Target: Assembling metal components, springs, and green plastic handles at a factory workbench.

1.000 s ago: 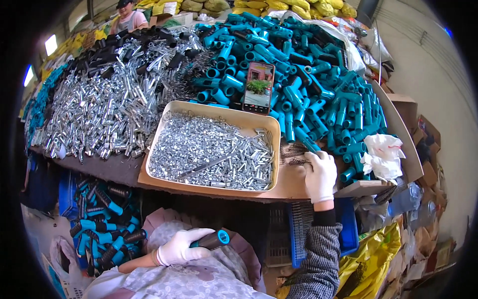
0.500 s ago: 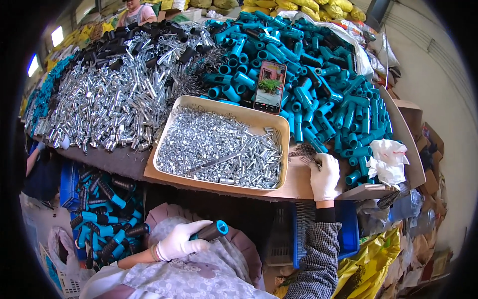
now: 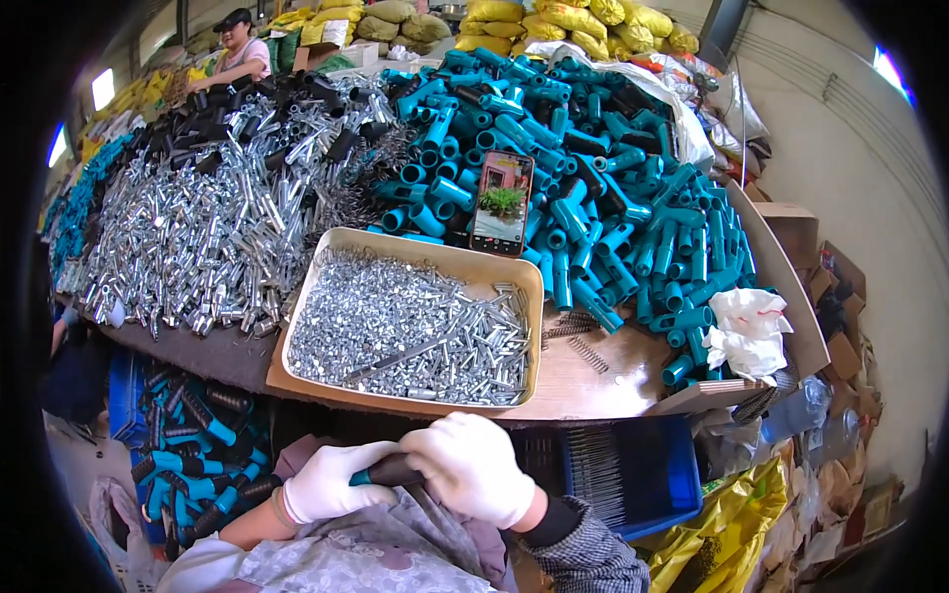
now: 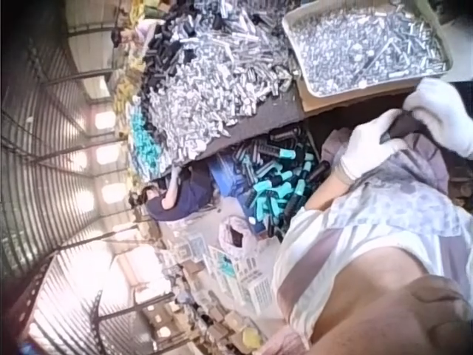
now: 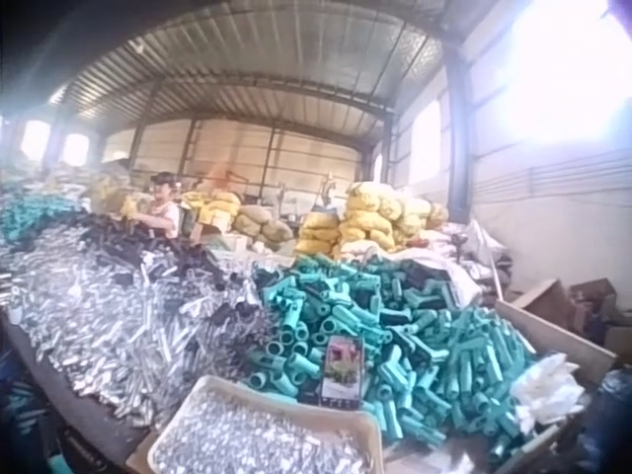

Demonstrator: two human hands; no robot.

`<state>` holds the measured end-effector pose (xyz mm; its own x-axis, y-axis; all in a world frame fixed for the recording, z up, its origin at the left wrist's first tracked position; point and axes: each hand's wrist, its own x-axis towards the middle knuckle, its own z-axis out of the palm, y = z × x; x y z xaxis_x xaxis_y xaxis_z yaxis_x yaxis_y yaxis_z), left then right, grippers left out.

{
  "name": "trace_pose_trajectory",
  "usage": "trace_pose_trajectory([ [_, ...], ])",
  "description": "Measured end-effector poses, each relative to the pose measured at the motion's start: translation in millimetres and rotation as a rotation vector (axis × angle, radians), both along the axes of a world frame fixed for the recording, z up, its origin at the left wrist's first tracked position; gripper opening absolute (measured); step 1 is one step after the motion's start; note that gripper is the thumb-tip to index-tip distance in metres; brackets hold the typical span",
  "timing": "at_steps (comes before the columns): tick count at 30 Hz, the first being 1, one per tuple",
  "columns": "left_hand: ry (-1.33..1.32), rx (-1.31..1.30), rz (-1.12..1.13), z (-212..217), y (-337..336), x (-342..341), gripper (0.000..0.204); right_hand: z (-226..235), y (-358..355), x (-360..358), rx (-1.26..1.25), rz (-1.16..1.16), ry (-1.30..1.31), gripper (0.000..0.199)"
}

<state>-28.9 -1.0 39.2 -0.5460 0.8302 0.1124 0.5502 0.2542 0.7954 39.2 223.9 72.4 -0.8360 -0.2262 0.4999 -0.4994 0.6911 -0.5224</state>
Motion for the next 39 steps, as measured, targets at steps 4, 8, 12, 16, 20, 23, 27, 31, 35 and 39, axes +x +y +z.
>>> trace_pose_trajectory([
  [4, 0.104, 0.131, 0.063, -6.2, -5.5, -8.1, 0.066, -0.4, 12.3, -20.9, -0.238, 0.273, -0.230, 0.034],
  [8, -0.046, 0.164, 0.150, 6.5, 2.8, -14.0, 0.063, 18.7, 129.0, -104.7, -0.228, -0.094, -0.224, 0.035],
  [12, -0.068, 0.120, 0.139, 7.1, 5.5, -17.3, 0.063, 49.8, 270.4, -204.4, 0.046, -0.864, 0.234, 0.027],
  [16, -0.014, 0.109, 0.146, 8.0, -1.1, -33.6, 0.063, 61.6, 311.7, -272.0, 0.361, -1.174, -0.005, 0.035],
  [20, -0.238, 0.067, 0.349, 8.5, -22.3, -50.4, 0.064, 73.2, 327.5, -326.3, 0.447, -1.188, -0.055, 0.037],
  [23, -0.048, 0.106, 0.356, 18.7, -33.6, -62.4, 0.037, 86.7, 330.3, -368.0, 0.625, -1.163, -0.167, 0.037],
  [27, -0.739, 0.253, 0.425, 17.6, -38.2, -77.3, 0.036, 95.6, 365.1, -396.4, 0.637, -1.145, -0.657, 0.053],
  [31, -0.488, 0.295, 0.341, 17.6, -39.4, -77.1, 0.036, 89.0, 363.6, -397.8, 0.622, -1.157, -0.565, 0.055],
  [35, -0.500, 0.346, 0.302, -5.4, -50.7, -71.0, 0.053, 73.6, 359.7, -364.5, 0.531, -0.943, -0.526, 0.054],
  [39, -0.685, 0.366, 0.395, -9.6, -46.4, -58.5, 0.079, 66.8, 325.3, -321.4, 0.343, -0.916, -0.500, 0.066],
])
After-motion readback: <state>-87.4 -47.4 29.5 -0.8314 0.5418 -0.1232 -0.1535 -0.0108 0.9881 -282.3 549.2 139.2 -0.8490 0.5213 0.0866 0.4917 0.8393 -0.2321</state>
